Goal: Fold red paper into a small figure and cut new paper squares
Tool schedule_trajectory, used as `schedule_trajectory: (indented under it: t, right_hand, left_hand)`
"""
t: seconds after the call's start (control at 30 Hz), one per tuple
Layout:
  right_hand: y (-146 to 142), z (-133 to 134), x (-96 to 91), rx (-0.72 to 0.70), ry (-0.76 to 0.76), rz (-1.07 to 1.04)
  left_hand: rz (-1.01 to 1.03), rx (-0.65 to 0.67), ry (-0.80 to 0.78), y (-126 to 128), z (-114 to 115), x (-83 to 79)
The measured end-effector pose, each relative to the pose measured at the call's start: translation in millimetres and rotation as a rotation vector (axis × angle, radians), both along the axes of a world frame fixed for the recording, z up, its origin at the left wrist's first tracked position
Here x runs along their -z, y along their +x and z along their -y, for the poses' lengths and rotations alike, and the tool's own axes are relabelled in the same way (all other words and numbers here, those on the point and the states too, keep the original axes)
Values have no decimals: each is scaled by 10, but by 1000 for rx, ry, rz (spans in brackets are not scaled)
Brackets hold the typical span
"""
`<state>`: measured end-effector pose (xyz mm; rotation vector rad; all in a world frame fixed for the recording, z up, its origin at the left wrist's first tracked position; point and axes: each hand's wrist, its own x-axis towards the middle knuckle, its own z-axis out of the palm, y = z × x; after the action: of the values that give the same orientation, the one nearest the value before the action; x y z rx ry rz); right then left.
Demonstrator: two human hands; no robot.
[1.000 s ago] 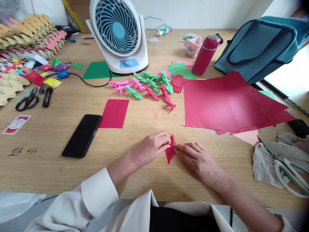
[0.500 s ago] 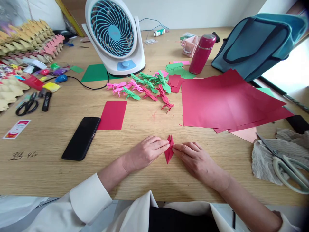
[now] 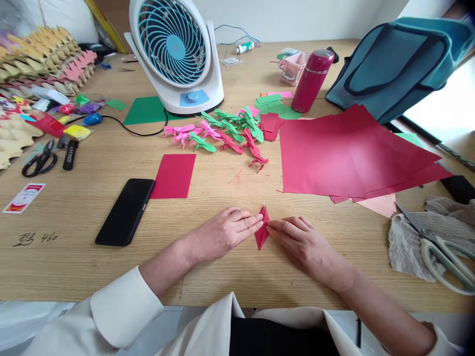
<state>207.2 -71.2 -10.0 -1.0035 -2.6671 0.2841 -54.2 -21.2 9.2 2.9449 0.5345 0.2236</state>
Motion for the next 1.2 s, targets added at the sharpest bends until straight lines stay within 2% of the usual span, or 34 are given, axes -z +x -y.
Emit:
schedule_trajectory:
  t: [0.17, 0.3, 0.57, 0.7, 0.97, 1.2]
  right_hand:
    - [-7, 1, 1, 4, 17, -5]
    - [-20, 13, -6, 20, 25, 5]
    - [-10, 41, 13, 87, 46, -17]
    - [-6, 43, 14, 94, 60, -9]
    - [12, 16, -14, 58, 26, -7]
    - [4, 7, -27, 44, 29, -1]
  left_hand:
    - [-11, -28, 29, 5, 14, 24]
    - [3, -138, 47, 47, 117, 79]
    - [49, -300, -35, 154, 301, 123]
    - [53, -301, -43, 156, 322, 139]
    - [-95, -218, -56, 102, 268, 110]
    - [-97, -211, -85, 99, 223, 109]
